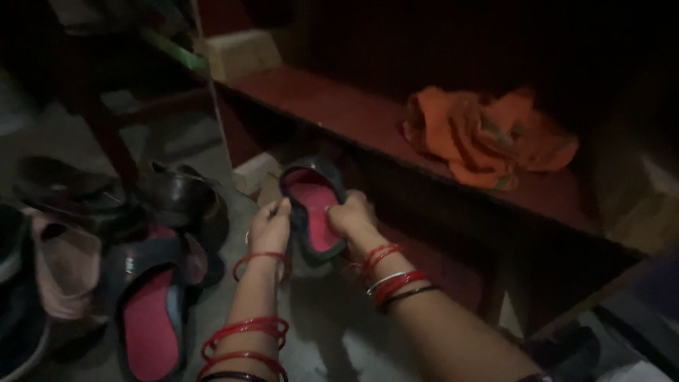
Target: The person picks up various shoes from the floor, including sneakers, sandals, and flats, and places them into a wooden shoe rack. The person handles each pair individually, turning them over and arranging them on the shelves.
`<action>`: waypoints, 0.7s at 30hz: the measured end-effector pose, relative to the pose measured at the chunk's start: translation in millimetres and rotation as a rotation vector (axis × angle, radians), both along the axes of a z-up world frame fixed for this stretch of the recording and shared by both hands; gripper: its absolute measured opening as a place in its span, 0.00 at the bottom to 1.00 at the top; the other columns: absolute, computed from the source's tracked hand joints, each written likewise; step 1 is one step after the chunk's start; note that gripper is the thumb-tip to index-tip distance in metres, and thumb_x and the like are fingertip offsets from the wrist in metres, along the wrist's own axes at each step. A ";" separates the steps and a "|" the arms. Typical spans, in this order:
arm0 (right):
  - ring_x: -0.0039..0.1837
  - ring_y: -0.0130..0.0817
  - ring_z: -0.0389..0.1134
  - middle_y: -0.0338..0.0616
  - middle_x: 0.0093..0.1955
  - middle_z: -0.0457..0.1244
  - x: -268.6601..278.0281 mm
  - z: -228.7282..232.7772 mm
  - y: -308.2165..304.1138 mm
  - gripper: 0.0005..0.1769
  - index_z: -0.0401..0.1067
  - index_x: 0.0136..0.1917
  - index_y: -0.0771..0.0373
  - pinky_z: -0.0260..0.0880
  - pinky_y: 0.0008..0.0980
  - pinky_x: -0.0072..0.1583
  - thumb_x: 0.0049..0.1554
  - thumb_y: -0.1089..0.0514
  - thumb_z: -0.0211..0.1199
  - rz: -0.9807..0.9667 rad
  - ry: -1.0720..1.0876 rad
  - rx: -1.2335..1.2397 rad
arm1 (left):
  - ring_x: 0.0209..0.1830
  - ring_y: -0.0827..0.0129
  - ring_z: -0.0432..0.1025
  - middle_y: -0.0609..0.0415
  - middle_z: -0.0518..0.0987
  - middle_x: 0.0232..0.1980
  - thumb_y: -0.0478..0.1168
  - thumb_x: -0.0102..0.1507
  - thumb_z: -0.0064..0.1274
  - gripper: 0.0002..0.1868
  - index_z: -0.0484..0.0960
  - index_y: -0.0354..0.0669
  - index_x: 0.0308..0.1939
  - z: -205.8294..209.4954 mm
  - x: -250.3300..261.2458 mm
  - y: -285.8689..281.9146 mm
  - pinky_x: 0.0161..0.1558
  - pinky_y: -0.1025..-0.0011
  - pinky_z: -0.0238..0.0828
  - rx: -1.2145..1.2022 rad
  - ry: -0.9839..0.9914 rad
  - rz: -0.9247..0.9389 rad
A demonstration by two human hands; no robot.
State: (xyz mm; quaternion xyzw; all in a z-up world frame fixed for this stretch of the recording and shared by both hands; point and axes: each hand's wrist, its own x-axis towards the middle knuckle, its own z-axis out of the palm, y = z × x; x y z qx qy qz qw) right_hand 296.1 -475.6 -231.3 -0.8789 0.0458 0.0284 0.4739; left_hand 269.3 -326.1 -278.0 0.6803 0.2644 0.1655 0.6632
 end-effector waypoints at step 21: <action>0.65 0.55 0.67 0.57 0.66 0.64 137.1 -122.6 -115.9 0.24 0.67 0.70 0.58 0.68 0.51 0.62 0.65 0.48 0.50 -0.088 -0.169 -0.705 | 0.83 0.55 0.44 0.49 0.56 0.81 0.78 0.62 0.23 0.51 0.64 0.48 0.76 -45.7 46.0 -21.3 0.77 0.58 0.40 0.065 0.151 -0.209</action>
